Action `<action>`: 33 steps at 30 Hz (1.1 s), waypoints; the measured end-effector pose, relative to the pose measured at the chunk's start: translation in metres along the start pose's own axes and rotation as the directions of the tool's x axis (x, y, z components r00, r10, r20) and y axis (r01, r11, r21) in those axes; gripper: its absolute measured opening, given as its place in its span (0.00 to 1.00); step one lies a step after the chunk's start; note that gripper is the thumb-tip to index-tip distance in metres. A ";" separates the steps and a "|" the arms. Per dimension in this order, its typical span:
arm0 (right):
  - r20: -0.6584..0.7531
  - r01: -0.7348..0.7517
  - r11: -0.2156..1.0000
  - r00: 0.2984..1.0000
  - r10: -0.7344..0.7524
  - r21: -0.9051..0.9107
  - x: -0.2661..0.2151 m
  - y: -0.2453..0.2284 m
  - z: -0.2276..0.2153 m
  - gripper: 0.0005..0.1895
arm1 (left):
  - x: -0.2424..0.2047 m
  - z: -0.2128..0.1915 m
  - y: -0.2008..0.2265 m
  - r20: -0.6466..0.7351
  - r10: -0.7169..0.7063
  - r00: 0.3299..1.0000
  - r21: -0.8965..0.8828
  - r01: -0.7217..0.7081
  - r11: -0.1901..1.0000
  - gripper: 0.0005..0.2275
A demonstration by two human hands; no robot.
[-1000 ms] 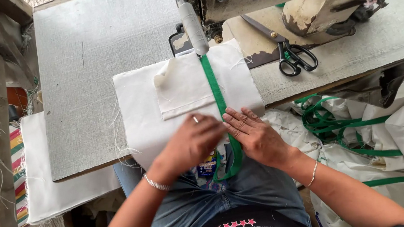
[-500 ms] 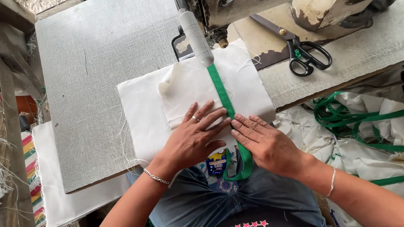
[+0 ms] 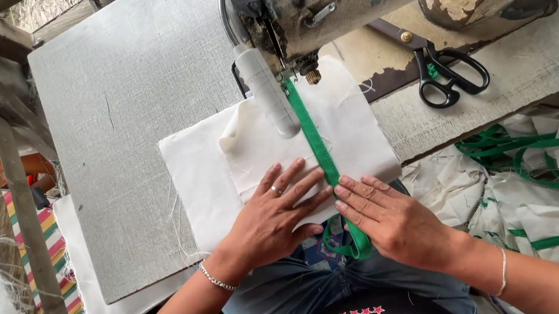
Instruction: Attaching green straps to white fabric bags using an industrial sewing machine and trimming threads with scissors.
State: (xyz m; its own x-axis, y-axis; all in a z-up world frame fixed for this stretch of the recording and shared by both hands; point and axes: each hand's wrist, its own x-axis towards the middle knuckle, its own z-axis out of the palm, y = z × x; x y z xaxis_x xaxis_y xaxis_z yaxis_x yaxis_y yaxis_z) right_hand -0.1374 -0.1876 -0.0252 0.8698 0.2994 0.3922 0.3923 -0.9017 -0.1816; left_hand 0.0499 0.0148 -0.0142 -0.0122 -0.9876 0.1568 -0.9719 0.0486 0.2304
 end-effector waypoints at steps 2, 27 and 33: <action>0.009 0.004 1.000 1.000 -0.004 0.003 0.004 0.003 -0.001 0.27 | 0.002 -0.003 -0.003 -0.031 0.010 0.999 -0.010 -0.010 1.000 0.25; -0.147 0.025 0.990 0.988 -0.046 -0.138 0.048 0.038 0.022 0.21 | 0.025 0.008 -0.059 -0.024 -0.062 0.998 0.211 0.066 0.975 0.23; -0.120 0.020 0.987 0.992 -0.040 -0.161 0.006 0.011 0.024 0.24 | -0.001 0.015 -0.015 0.039 -0.099 0.994 0.086 0.095 0.992 0.24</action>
State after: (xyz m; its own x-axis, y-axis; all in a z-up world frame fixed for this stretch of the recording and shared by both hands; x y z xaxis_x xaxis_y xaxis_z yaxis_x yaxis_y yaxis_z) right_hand -0.1203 -0.1883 -0.0461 0.8112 0.2957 0.5044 0.3567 -0.9338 -0.0263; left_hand 0.0604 0.0124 -0.0324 0.0747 -0.9926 0.0959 -0.9852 -0.0586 0.1611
